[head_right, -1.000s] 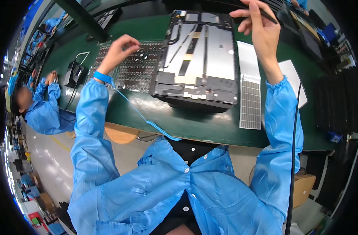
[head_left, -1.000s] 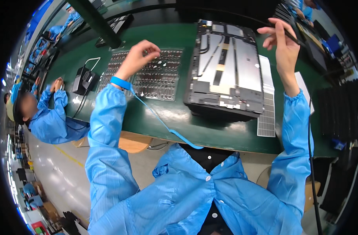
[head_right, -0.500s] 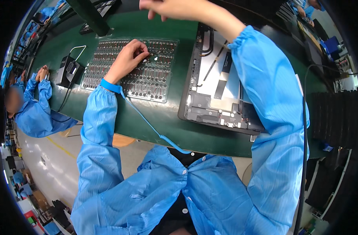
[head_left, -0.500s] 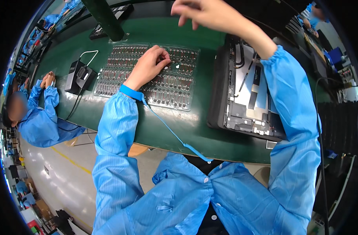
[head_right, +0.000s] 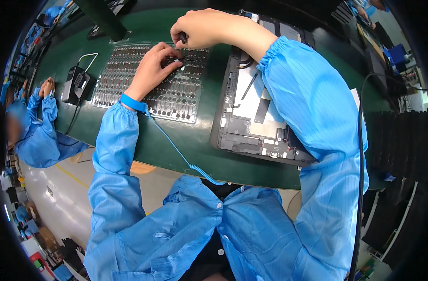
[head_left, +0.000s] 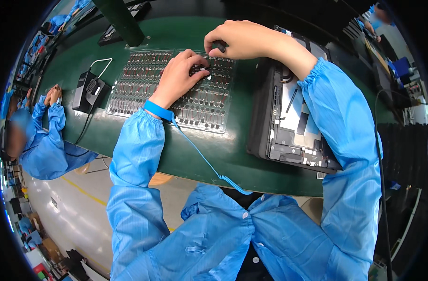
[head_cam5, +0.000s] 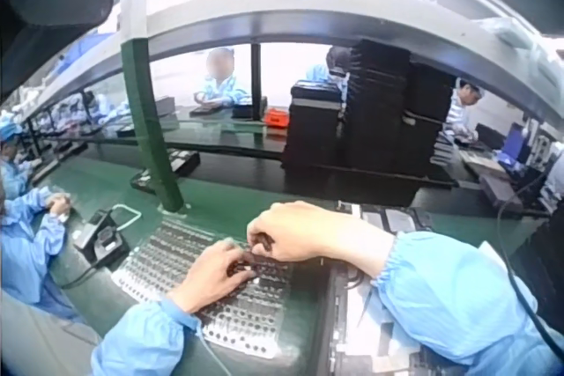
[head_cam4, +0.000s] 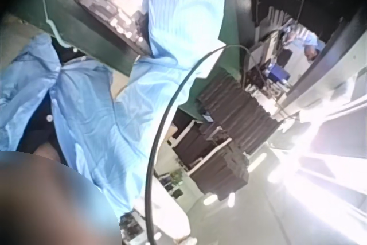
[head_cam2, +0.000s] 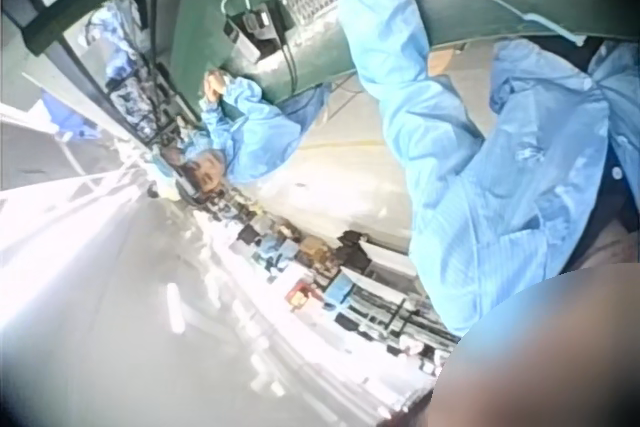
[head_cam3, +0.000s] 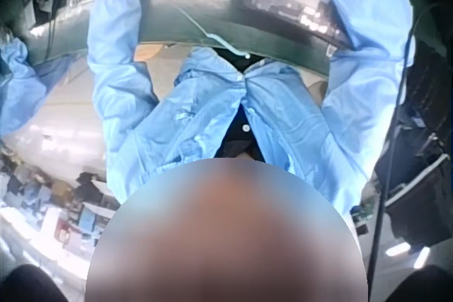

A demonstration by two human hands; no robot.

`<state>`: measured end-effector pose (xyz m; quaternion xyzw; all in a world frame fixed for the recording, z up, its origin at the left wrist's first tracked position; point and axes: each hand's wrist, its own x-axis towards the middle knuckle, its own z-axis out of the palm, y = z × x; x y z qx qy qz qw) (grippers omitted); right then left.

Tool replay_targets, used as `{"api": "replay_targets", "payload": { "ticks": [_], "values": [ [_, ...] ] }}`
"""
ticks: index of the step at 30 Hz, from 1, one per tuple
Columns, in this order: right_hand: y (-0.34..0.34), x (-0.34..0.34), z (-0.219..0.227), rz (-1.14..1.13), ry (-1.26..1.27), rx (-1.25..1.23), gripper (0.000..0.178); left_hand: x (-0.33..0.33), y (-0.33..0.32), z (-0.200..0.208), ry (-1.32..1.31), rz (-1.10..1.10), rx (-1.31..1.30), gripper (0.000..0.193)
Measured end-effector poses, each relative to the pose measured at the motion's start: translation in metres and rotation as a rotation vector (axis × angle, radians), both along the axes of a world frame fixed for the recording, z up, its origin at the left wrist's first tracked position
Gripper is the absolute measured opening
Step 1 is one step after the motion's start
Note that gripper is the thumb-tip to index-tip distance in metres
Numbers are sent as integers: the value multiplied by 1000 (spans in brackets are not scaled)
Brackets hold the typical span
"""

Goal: Assembling electronic components and applying labels to a tablet or laptop chassis.

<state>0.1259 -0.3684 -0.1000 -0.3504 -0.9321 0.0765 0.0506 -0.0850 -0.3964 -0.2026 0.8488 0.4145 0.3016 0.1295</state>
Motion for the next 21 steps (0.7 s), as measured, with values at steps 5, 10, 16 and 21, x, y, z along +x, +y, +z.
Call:
{"api": "replay_targets", "payload": {
  "ticks": [5, 10, 16, 21],
  "values": [
    [-2, 2, 1, -12, -35, -8, 19, 7, 3, 2, 127, -27, 148, 14],
    [-5, -2, 4, -39, -74, -30, 19, 6, -3, -1, -16, 23, 65, 10],
    [-5, 1, 3, -61, -165, -67, 20, 3, 0, -2, -63, 67, -10, 13],
    [-4, -5, 6, -42, -169, -98, 23, 1, -1, 11, -371, 36, -5, 11]
  ]
}}
